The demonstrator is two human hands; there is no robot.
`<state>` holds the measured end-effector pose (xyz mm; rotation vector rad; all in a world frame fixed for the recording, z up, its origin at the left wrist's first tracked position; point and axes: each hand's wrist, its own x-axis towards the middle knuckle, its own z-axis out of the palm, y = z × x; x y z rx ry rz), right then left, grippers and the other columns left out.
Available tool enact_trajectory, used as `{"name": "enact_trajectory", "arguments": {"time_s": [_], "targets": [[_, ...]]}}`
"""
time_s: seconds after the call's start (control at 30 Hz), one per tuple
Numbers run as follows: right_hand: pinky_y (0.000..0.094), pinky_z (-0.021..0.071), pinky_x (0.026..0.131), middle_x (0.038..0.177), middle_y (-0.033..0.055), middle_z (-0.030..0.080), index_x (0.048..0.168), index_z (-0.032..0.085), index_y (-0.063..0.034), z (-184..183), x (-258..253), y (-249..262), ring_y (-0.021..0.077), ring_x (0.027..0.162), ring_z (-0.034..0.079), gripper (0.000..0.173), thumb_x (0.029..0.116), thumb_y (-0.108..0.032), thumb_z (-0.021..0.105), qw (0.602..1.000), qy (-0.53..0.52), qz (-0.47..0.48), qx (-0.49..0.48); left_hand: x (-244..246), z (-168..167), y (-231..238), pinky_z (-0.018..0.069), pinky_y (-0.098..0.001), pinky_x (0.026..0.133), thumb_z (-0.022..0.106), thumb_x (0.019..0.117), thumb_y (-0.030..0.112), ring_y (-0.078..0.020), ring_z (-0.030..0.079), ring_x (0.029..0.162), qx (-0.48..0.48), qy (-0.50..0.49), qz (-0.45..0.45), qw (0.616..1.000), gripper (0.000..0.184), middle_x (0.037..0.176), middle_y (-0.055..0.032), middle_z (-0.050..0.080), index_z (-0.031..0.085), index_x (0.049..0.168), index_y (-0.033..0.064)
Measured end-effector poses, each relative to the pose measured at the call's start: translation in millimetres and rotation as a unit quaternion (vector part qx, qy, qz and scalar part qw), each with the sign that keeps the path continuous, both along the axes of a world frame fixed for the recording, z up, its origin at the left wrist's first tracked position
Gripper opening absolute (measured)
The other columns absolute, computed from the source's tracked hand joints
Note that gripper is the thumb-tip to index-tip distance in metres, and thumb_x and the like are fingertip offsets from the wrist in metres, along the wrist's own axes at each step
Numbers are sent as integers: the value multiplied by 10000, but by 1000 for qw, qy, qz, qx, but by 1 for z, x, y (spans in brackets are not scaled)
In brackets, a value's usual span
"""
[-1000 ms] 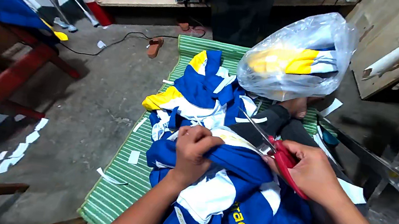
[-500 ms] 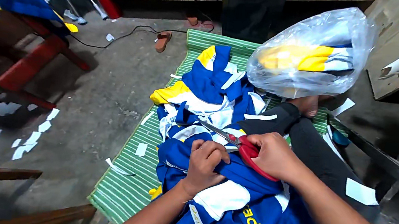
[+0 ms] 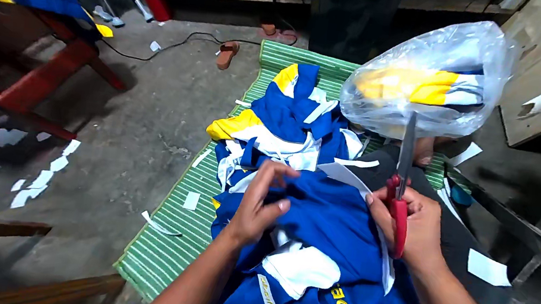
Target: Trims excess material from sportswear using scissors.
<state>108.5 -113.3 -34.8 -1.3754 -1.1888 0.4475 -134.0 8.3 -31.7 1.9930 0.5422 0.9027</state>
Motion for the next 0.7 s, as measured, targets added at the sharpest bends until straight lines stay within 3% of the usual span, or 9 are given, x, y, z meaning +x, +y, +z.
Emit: {"name": "enact_trajectory", "arguments": {"time_s": [0.07, 0.13, 0.17, 0.2, 0.23, 0.37, 0.5, 0.63, 0.7], "targets": [[82, 498, 620, 741, -96, 687, 853, 708, -25, -8, -5, -7, -107, 652, 584, 70, 865, -82, 669, 998, -2, -9, 57, 28, 25, 15, 442, -397, 1072, 525, 988, 524, -160, 492, 1327, 47, 45, -44, 997, 617, 1445, -57, 531, 542, 1409, 72], [86, 510, 637, 749, -73, 693, 837, 703, -1, -14, -10, -12, -103, 671, 596, 83, 871, -69, 669, 994, -14, -25, 103, 61, 25, 25, 367, -540, 1152, 593, 982, 303, -260, 471, 1403, 85, 96, -108, 986, 450, 1434, -112, 588, 633, 1327, 18], [84, 507, 633, 746, -68, 690, 835, 702, 6, -14, -11, -15, -102, 666, 593, 85, 870, -63, 666, 993, -17, -37, 110, 75, 22, 27, 447, -477, 1096, 598, 988, 208, -201, 579, 1283, 85, 104, -129, 982, 288, 1266, -82, 689, 706, 1182, 24], [79, 504, 627, 745, -69, 692, 841, 708, 8, -12, -9, -18, -105, 661, 592, 90, 871, -66, 667, 993, -18, -47, 103, 85, 21, 27, 549, -361, 928, 596, 1010, 160, -111, 668, 1029, 71, 113, -141, 981, 189, 1034, -49, 725, 727, 1048, 29], [72, 496, 613, 746, -75, 693, 860, 716, 4, -7, -7, -20, -110, 652, 587, 102, 878, -86, 672, 995, -21, -51, 84, 89, 23, 27, 555, -315, 773, 578, 1030, 155, -88, 658, 828, 58, 129, -151, 978, 198, 865, -42, 692, 704, 947, 27], [119, 461, 537, 697, -79, 637, 946, 730, -53, 35, -3, -4, -79, 583, 534, 208, 910, -258, 724, 995, -91, -35, 7, 77, 44, 26, 498, -301, 571, 550, 1042, 184, -92, 577, 607, 116, 155, -155, 969, 252, 688, -21, 599, 653, 856, 48], [369, 488, 478, 650, 18, 624, 880, 708, -62, 86, -46, 43, 133, 549, 592, 155, 782, -163, 773, 992, -120, -7, 28, 22, 79, 29, 478, -163, 566, 505, 1048, 148, 13, 551, 617, 104, 107, -72, 986, 215, 732, 44, 598, 643, 898, 77], [385, 521, 491, 695, 61, 642, 913, 691, 3, 113, -103, 76, 162, 596, 632, 195, 741, -41, 774, 981, 12, 101, 166, -42, 130, 31, 507, -95, 676, 573, 1042, 280, 122, 592, 750, 153, 39, 46, 986, 138, 855, 218, 650, 684, 972, 236], [345, 510, 495, 693, 54, 632, 886, 672, 21, 133, -113, 74, 137, 615, 632, 180, 728, -26, 743, 964, 50, 140, 219, -54, 144, 30, 515, -80, 782, 611, 1015, 410, 139, 614, 910, 127, 11, -1, 992, 168, 1038, 283, 671, 668, 1167, 366]]}}
